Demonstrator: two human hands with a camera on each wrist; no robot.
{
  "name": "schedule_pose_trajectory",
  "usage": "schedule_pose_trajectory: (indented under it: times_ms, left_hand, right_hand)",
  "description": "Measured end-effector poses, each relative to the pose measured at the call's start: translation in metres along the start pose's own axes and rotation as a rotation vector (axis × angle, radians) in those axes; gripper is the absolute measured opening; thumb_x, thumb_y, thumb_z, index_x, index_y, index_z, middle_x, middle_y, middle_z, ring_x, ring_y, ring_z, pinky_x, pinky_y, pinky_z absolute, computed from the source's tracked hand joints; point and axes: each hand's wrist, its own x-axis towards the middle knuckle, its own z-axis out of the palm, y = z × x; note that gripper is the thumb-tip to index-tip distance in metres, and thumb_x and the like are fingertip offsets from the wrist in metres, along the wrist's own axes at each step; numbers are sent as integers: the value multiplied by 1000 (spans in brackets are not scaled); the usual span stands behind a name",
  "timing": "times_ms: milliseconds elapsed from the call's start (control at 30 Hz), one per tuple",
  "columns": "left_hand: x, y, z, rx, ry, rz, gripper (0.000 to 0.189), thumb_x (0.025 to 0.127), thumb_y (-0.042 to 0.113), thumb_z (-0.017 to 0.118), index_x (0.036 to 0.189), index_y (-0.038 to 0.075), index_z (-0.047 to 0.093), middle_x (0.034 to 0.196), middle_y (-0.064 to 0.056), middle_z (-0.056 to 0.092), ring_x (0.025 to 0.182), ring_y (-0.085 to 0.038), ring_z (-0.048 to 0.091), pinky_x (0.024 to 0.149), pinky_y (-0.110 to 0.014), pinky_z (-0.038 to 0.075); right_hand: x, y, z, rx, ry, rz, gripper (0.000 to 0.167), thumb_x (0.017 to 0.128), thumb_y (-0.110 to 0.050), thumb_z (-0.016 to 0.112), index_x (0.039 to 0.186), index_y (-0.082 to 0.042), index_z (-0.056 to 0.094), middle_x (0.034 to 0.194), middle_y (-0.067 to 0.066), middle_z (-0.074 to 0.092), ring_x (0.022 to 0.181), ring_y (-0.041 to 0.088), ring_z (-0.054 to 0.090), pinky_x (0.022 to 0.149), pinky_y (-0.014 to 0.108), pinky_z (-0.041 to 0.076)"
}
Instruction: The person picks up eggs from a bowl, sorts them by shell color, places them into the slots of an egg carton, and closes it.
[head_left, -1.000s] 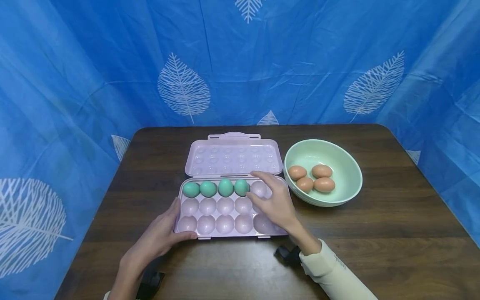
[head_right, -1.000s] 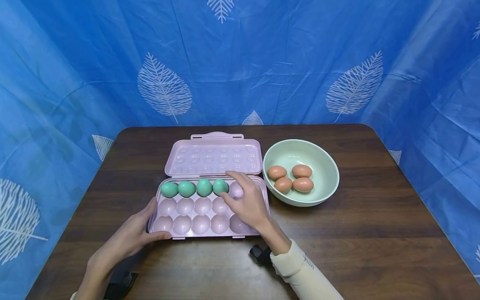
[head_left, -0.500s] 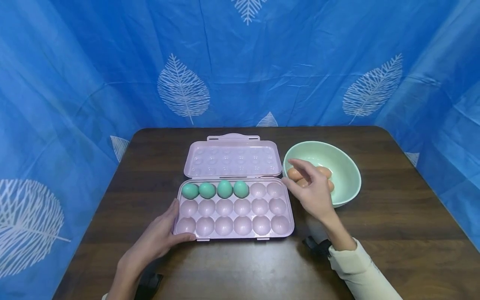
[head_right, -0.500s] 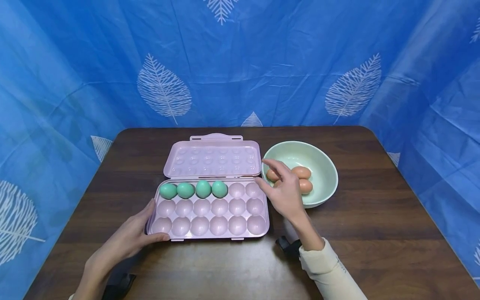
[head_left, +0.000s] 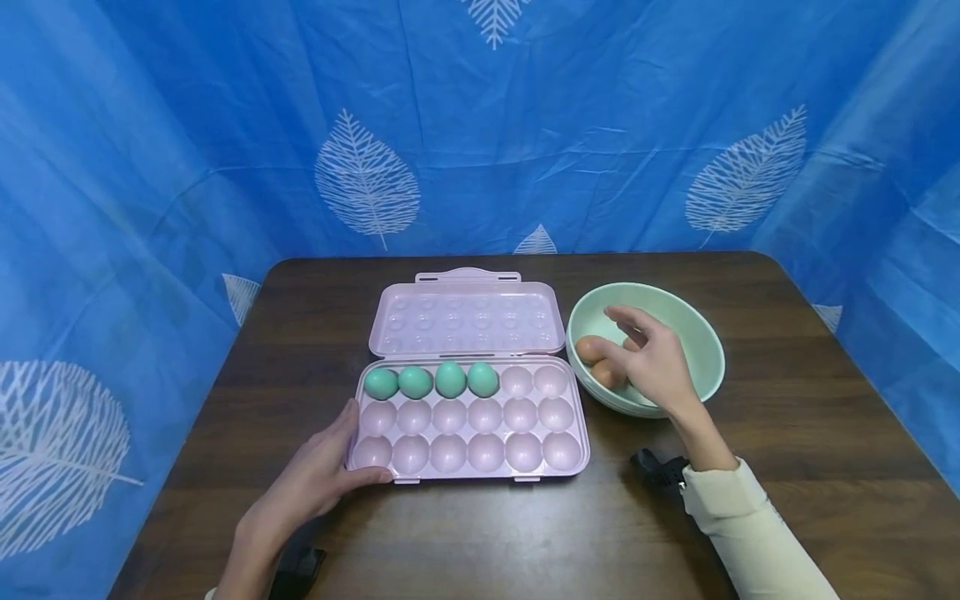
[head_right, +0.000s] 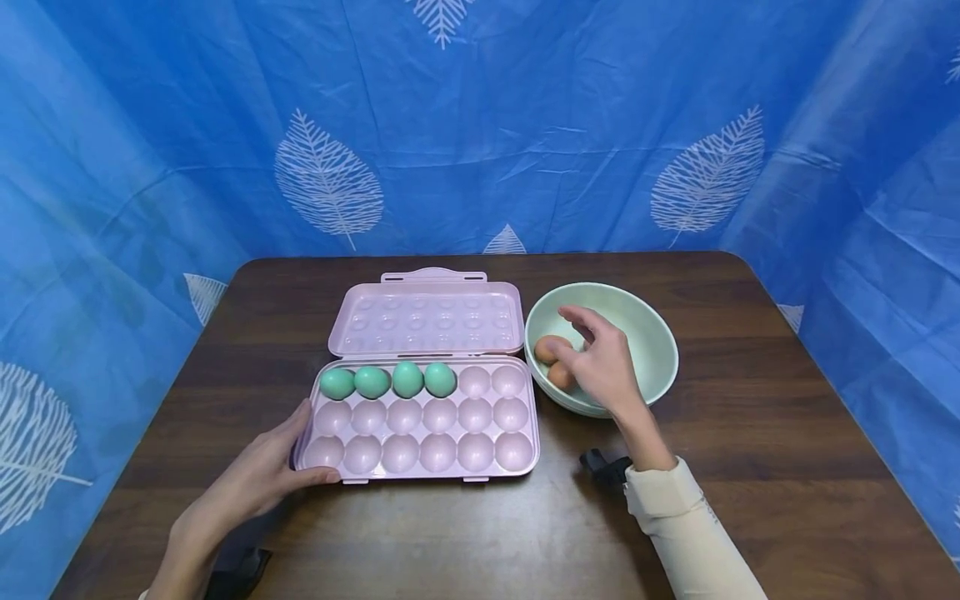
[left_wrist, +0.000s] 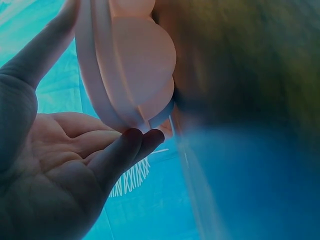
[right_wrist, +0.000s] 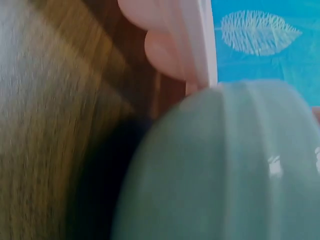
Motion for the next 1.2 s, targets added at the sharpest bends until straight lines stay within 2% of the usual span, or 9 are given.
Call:
schedule_pose_trajectory:
  times_ms: [133,267,433,567,767,967,1067,1200]
  left_hand:
    - [1,1,0,0,-1,4,120,75,57,78,158,4,9,160,-25,18,142,-45,26,109,-58,28]
    - [1,1,1,4,6,10,120,75,58,78,158,4,10,160,-24,19,142,-44,27,109,-58,29]
    - [1,1,2,10,27,42,119,75,56,79,158,3,12,159,-24,22,140,-43,32,108,-58,31]
    - [0,0,1,9,47,69,118,75,55,79,158,5,12,158,-23,25,139,-42,35,108,-57,32]
    - [0,1,-1,11,62,107,116,76,53,79,158,6,12,158,-23,25,138,-42,36,107,-57,33]
    - [-2,1,-3,24,60,96,116,77,54,79,156,0,15,156,-28,25,138,-45,35,107,-59,33]
    - [-2,2,-3,20,52,79,116,77,54,79,156,-1,15,156,-28,24,138,-45,33,107,-59,32]
    - [-2,2,-2,17,51,76,116,76,53,79,156,-1,15,156,-28,24,139,-45,33,107,-59,32]
  right_hand:
    - [6,9,-2,-35,-57,14,54,87,-14,77,133,6,56,132,24,58,127,40,51,103,54,41]
    - [13,16,-2,-115,-143,26,52,89,-15,76,131,7,56,130,26,59,123,41,54,101,51,44]
    - [20,19,0,-223,-224,88,52,90,-16,75,133,6,56,130,25,59,121,42,56,101,53,44]
    - [24,18,3,-300,-249,105,50,91,-20,72,132,6,58,127,24,61,119,41,56,101,55,43]
    - [25,21,6,-418,-249,48,44,91,-19,71,127,4,62,122,23,65,116,41,58,96,61,33]
    - [24,23,9,-417,-266,32,38,89,-13,71,122,6,64,113,23,69,111,42,61,94,59,31]
    - [24,24,9,-401,-280,13,36,88,-8,71,120,8,65,111,24,69,107,42,63,96,56,38]
    - [25,25,9,-375,-297,-7,33,87,-3,70,118,10,65,110,25,68,104,41,63,91,54,49]
